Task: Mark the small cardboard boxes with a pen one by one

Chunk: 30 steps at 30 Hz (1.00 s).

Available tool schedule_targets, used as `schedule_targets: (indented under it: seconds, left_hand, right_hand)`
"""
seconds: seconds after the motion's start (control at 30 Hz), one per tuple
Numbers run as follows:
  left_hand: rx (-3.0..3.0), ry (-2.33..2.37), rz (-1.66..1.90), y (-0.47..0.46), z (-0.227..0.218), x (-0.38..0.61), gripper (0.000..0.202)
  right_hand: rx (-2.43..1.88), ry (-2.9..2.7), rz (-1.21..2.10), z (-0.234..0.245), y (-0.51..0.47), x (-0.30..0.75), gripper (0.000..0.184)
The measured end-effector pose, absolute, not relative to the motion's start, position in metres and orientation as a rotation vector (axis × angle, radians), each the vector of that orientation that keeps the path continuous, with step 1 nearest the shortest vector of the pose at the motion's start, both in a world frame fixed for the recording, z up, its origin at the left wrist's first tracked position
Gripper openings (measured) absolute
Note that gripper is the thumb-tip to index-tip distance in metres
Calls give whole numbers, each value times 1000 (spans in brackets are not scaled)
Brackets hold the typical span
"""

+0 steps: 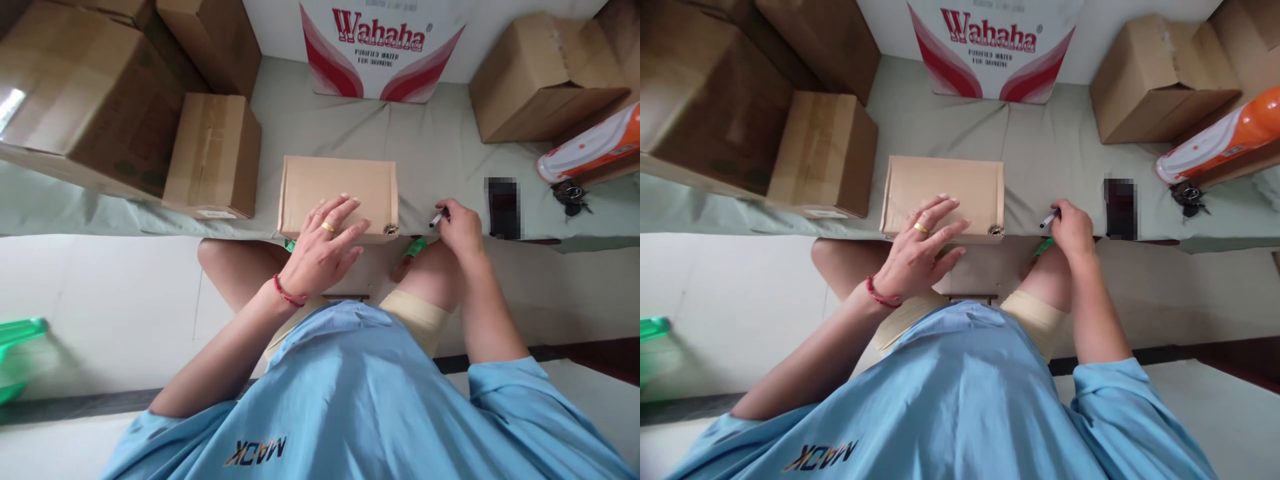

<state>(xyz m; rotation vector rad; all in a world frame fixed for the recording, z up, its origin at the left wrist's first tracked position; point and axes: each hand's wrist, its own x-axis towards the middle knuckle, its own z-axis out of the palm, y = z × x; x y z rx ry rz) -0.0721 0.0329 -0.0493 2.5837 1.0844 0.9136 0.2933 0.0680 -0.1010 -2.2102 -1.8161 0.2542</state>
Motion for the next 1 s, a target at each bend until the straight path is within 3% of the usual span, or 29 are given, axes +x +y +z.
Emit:
schedule_targets:
  seconds: [0.13, 0.23, 0.33, 0.47, 0.57, 0.73, 1.0]
  left_hand:
    - [2636, 1185, 853, 52, -46, -97, 71]
    - [2606, 1287, 847, 71, -52, -116, 92]
    - [2598, 1281, 834, 83, -53, -123, 94]
    - [2618, 1307, 538, 80, -39, -109, 87]
    - [2595, 1378, 274, 73, -28, -95, 86]
    - [2597, 1424, 263, 69, -24, -89, 89]
    - [2579, 1414, 251, 70, -23, -88, 89]
  right_hand:
    - [-2144, -1795, 273, -107, 80, 310, 67]
    - [-2187, -1689, 80, -106, 73, 341, 72]
    - [-2388, -1432, -149, -106, 64, 379, 83]
    - [-2684, -1133, 61, -107, 62, 408, 107]
    - [-2766, -1032, 176, -103, 68, 409, 101]
    - [-2811, -918, 200, -92, 77, 407, 87]
    - [-2768, -895, 194, -95, 57, 403, 100]
